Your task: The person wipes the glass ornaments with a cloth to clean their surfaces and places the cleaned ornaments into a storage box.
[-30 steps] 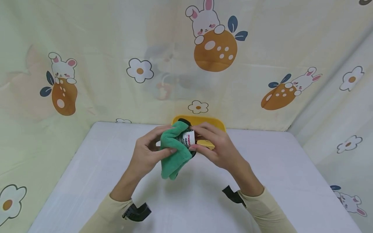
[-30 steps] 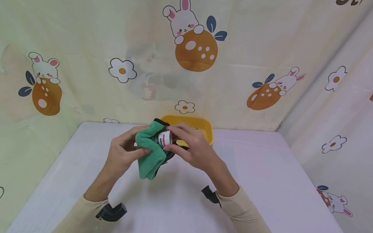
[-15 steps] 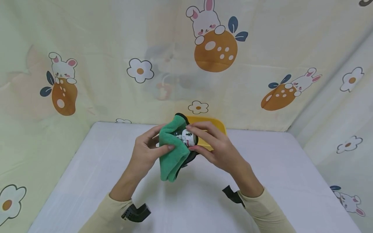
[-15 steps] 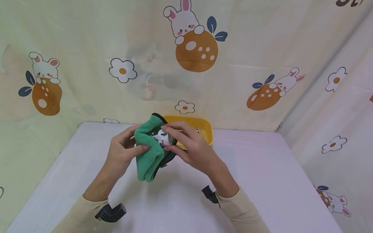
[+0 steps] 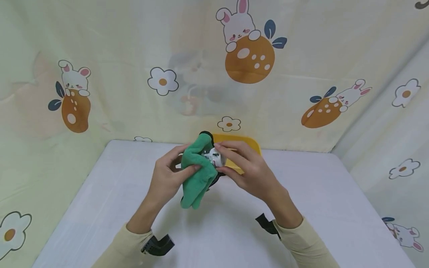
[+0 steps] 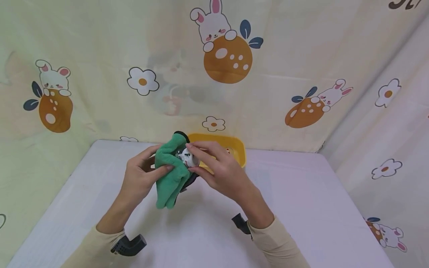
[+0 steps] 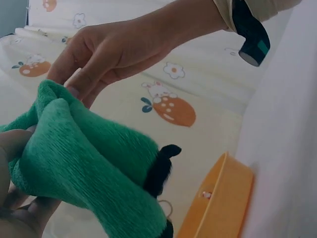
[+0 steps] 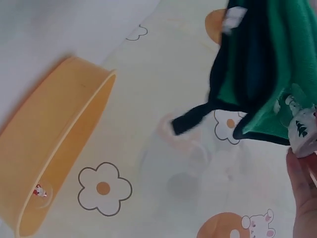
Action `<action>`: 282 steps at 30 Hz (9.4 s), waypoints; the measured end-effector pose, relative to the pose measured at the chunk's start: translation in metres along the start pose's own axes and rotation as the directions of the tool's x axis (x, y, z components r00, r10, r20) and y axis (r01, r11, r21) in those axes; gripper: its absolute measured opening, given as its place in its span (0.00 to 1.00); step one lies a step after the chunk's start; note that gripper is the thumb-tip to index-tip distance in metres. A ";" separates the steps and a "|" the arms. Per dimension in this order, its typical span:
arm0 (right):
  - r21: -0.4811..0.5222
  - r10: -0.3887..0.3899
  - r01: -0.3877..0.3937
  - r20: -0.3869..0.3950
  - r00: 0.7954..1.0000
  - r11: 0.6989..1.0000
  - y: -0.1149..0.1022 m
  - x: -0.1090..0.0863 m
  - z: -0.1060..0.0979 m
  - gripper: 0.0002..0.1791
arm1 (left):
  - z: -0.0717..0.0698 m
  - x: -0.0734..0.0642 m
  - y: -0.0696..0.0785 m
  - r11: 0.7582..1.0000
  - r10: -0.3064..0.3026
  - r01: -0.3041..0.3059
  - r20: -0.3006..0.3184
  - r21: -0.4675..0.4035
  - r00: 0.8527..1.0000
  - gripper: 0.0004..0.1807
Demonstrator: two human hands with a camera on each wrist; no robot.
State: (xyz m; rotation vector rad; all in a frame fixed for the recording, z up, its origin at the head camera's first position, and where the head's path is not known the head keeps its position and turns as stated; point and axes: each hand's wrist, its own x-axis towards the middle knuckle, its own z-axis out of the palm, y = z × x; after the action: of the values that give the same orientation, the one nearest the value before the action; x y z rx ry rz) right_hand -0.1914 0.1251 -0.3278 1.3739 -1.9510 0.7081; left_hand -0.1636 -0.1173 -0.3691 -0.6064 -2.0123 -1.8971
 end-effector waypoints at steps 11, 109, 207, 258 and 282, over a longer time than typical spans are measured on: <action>0.213 0.205 -0.203 0.014 0.979 0.956 -0.003 -0.001 -0.003 0.31 | 0.000 0.000 0.000 0.989 0.141 -0.139 0.036 -0.053 0.989 0.30; 0.380 0.343 -0.370 0.140 0.929 0.848 -0.002 -0.001 -0.009 0.31 | 0.005 0.000 0.001 0.981 0.164 -0.154 0.079 -0.119 0.983 0.34; 0.228 0.022 -0.003 -0.078 0.997 0.974 0.005 0.001 -0.001 0.23 | 0.003 -0.003 -0.002 0.996 0.076 -0.077 -0.037 -0.051 0.996 0.28; 0.294 0.283 -0.279 0.029 0.959 0.914 0.001 -0.002 -0.003 0.23 | 0.004 -0.002 -0.003 0.993 0.114 -0.117 0.118 0.020 0.986 0.31; 0.260 0.227 -0.245 0.096 0.969 0.934 -0.001 -0.003 0.008 0.32 | 0.005 -0.001 -0.001 0.969 -0.115 0.144 0.150 -0.201 0.982 0.35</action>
State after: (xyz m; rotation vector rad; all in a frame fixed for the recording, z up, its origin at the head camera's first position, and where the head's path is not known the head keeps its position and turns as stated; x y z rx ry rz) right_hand -0.1911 0.1208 -0.3356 1.3429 -2.1564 1.0908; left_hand -0.1627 -0.1120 -0.3713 -0.6913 -1.9909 -2.2232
